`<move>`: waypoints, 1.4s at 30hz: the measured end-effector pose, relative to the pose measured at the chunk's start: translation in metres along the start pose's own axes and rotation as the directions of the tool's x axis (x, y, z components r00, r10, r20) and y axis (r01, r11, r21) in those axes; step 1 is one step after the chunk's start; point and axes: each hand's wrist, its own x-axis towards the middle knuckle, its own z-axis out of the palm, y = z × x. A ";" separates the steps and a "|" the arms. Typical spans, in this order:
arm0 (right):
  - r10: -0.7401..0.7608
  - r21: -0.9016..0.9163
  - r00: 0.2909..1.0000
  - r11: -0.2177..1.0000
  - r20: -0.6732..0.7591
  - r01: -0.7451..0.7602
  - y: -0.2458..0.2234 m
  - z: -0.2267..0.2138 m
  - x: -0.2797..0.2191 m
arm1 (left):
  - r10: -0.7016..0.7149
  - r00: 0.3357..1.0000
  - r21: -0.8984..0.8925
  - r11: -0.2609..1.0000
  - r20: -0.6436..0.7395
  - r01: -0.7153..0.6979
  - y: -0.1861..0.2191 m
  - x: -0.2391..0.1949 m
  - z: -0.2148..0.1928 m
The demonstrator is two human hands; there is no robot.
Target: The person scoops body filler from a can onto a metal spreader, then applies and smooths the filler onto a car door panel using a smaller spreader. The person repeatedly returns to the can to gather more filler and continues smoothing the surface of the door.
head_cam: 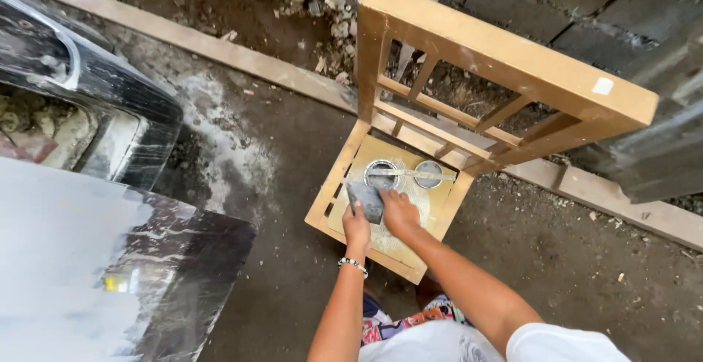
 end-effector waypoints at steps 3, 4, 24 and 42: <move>0.043 0.073 0.999 0.996 0.021 -0.045 0.020 -0.004 0.018 | 0.194 0.981 0.249 0.950 -0.006 -0.186 -0.004 -0.003 0.000; 0.046 0.068 0.999 0.997 0.015 -0.047 0.035 -0.002 0.030 | 0.195 0.981 0.244 0.951 0.001 -0.190 -0.006 0.006 0.000; 0.373 0.665 0.650 0.106 0.662 -0.739 0.125 0.039 0.013 | -0.145 0.986 -0.017 0.989 -0.083 0.144 0.017 -0.006 -0.028; -0.264 0.368 0.965 0.897 0.003 0.244 -0.012 -0.086 -0.045 | 0.127 0.971 -0.037 0.992 0.205 -0.122 0.034 -0.036 -0.001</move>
